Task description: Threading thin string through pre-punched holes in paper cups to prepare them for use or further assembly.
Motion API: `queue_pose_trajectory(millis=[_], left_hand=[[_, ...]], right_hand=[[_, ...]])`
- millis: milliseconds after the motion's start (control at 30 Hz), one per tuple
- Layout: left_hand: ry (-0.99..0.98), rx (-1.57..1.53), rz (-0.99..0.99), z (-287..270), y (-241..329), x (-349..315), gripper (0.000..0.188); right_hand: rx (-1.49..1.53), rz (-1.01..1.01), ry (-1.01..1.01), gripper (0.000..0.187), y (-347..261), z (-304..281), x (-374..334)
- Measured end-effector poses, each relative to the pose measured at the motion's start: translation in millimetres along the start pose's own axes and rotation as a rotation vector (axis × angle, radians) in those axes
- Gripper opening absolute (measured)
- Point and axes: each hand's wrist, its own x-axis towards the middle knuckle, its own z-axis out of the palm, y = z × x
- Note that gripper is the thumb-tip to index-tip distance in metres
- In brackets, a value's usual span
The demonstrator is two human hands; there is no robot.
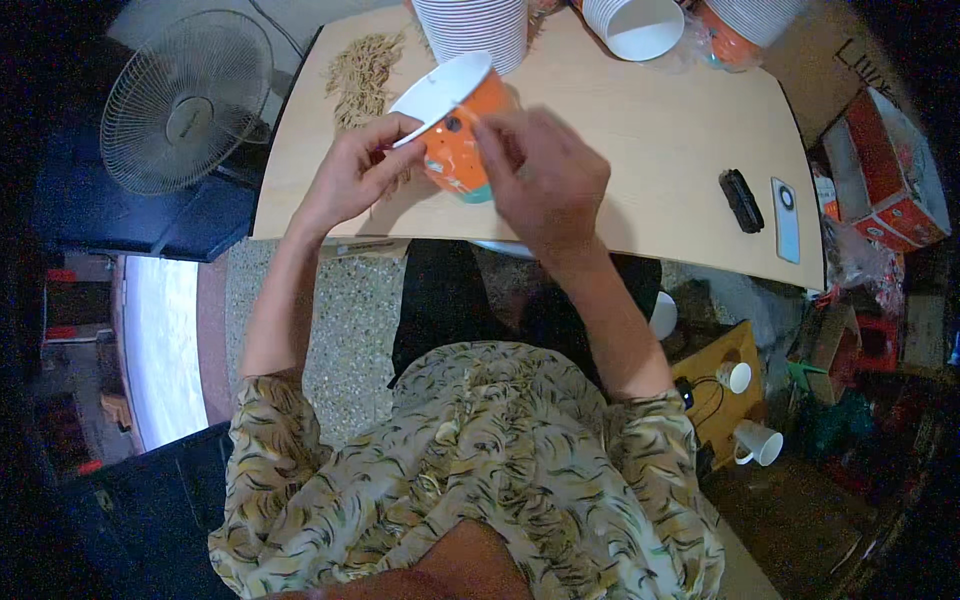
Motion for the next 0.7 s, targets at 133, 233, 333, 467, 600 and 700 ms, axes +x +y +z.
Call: queue_pose_trajectory(millis=[133,233,333,467,600,700], left_hand=[[0.060,-0.144,0.036,6,1,3,0.033],[0.080,-0.176,0.029,8,2,4,0.039],[0.052,-0.191,-0.004,7,7,5,0.040],[0.059,-0.164,0.052,10,1,7,0.040],[0.034,-0.193,0.009,14,9,8,0.039],[0.014,-0.185,-0.006,16,19,7,0.039]], right_hand=[[-0.025,-0.153,0.009,0.012,6,13,-15],[-0.016,-0.145,0.037,0.012,11,21,-19],[-0.029,-0.069,-0.018,0.010,15,22,-22],[-0.053,-0.059,-0.023,0.009,17,27,-23],[-0.074,-0.016,-0.043,0.009,18,24,-23],[-0.082,-0.009,-0.044,0.009,19,22,-24]])
